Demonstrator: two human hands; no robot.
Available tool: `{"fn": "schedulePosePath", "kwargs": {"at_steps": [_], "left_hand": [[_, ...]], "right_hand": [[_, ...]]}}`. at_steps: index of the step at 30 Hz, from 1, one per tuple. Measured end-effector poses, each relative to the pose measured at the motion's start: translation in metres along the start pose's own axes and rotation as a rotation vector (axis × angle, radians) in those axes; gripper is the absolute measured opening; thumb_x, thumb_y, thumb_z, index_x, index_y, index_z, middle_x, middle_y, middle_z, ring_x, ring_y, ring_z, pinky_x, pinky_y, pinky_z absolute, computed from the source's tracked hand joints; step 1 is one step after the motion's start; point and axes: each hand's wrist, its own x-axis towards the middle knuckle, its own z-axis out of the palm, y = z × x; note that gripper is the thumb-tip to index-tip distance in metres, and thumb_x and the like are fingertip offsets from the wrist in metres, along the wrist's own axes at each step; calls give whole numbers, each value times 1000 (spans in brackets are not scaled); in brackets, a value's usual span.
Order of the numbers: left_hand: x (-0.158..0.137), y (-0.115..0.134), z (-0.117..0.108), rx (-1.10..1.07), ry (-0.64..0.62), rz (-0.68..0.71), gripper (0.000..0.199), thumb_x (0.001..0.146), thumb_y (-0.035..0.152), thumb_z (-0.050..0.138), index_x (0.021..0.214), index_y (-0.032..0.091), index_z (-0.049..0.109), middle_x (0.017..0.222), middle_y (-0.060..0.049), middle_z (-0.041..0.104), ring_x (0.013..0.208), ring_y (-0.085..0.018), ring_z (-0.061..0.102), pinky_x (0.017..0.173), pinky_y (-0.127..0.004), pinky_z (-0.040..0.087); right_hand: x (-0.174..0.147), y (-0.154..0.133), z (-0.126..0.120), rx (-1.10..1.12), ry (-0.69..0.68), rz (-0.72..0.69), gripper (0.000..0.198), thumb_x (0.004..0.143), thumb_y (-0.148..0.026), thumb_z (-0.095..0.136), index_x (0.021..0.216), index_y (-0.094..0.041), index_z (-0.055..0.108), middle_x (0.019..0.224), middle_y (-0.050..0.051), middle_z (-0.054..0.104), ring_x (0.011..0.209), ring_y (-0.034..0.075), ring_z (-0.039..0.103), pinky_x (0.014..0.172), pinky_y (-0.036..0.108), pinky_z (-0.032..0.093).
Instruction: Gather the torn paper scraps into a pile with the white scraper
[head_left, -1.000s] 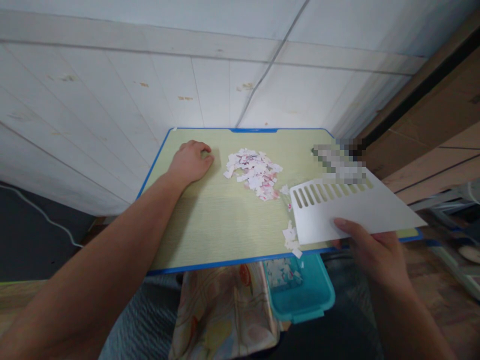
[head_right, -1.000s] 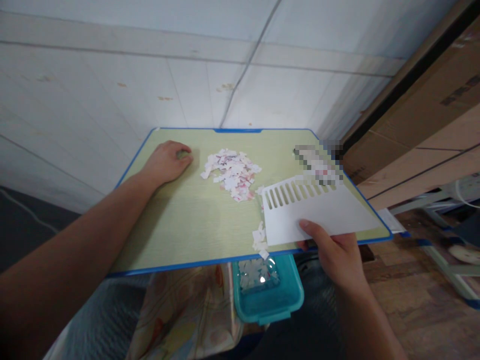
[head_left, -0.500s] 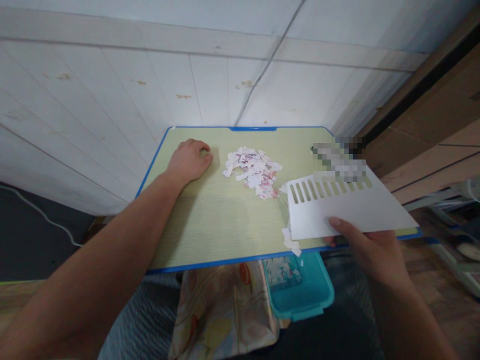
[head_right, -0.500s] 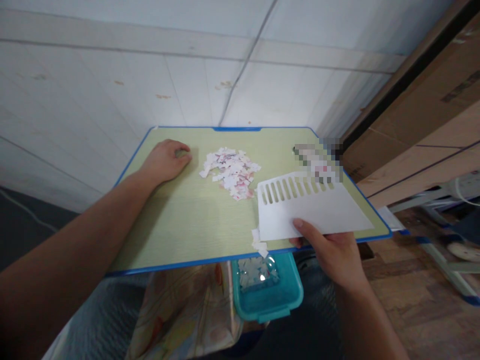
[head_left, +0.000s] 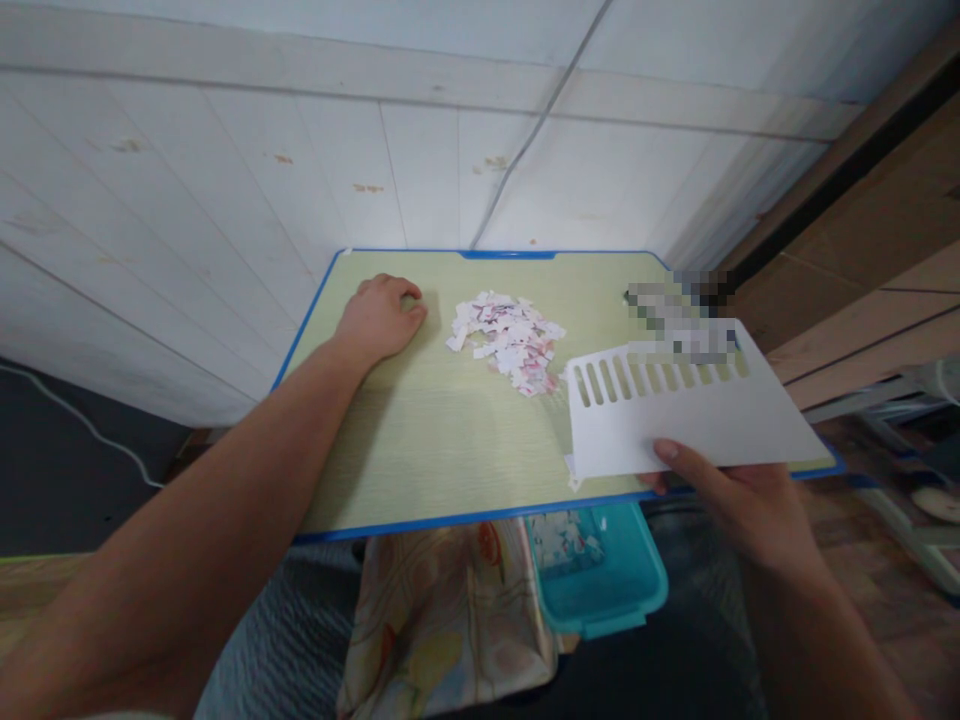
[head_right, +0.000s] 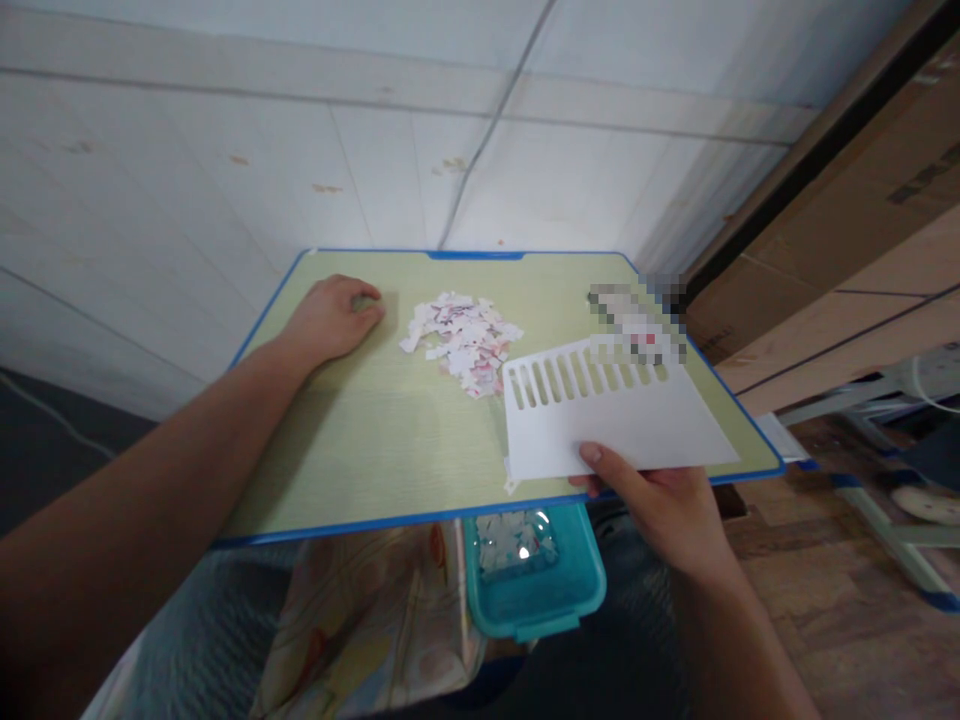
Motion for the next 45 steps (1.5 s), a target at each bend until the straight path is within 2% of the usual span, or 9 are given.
{"fn": "schedulePosePath", "kwargs": {"at_steps": [3,6,12,18,22,31,39,42,45], "left_hand": [[0,0,0,13,3,7,33,97,36,65,121,24,84,139,-14,78,140,-39,66,127,-58,51],[0,0,1,25,11,16,34,97,37,64,121,23,84,138,-13,78,138,-38,67,127,-56,52],[2,-2,5,18,36,22,32,97,36,65,119,24,85,135,-14,79,136,-38,67,125,-59,54],[1,-2,4,2,19,15,32,97,37,65,120,23,84,136,-15,77,137,-38,66,126,-58,52],[2,-3,5,12,25,19,32,97,37,65,119,23,83,136,-15,77,136,-38,66,126,-57,52],[2,-4,6,19,32,26,32,97,37,64,119,23,84,136,-14,78,136,-38,67,125,-57,53],[1,-3,5,4,23,16,33,96,37,64,119,23,84,139,-15,77,138,-40,65,126,-60,51],[1,-1,3,9,18,13,33,97,37,64,119,23,84,139,-16,77,138,-39,65,125,-59,52],[0,0,2,15,7,12,34,97,38,64,119,22,84,138,-16,77,139,-39,66,126,-57,52]], "right_hand": [[-1,5,-1,-14,16,18,44,86,-61,94,70,-26,74,65,4,75,61,24,72,62,36,64],[-1,6,-2,59,27,31,38,86,-57,95,76,-26,74,63,1,74,57,23,69,61,36,64],[2,1,-1,83,-7,10,42,94,-55,88,68,-27,71,59,3,70,55,23,68,59,36,62],[2,2,-1,34,75,-8,36,85,-50,95,71,-27,72,62,2,72,58,23,68,62,37,63],[1,4,-1,58,28,13,39,89,-51,92,68,-27,70,57,2,69,52,22,65,59,37,62],[1,5,-3,10,29,-6,43,90,-58,90,67,-27,72,58,3,69,53,22,65,56,35,61],[2,8,-1,21,38,-17,39,92,-52,89,70,-27,71,60,1,69,54,21,65,60,36,60],[1,15,-3,50,81,7,34,96,-47,87,73,-26,72,67,2,72,62,22,69,64,36,60],[1,22,-3,78,206,43,25,92,-42,90,83,-25,74,73,0,75,65,22,71,68,36,61]]}}
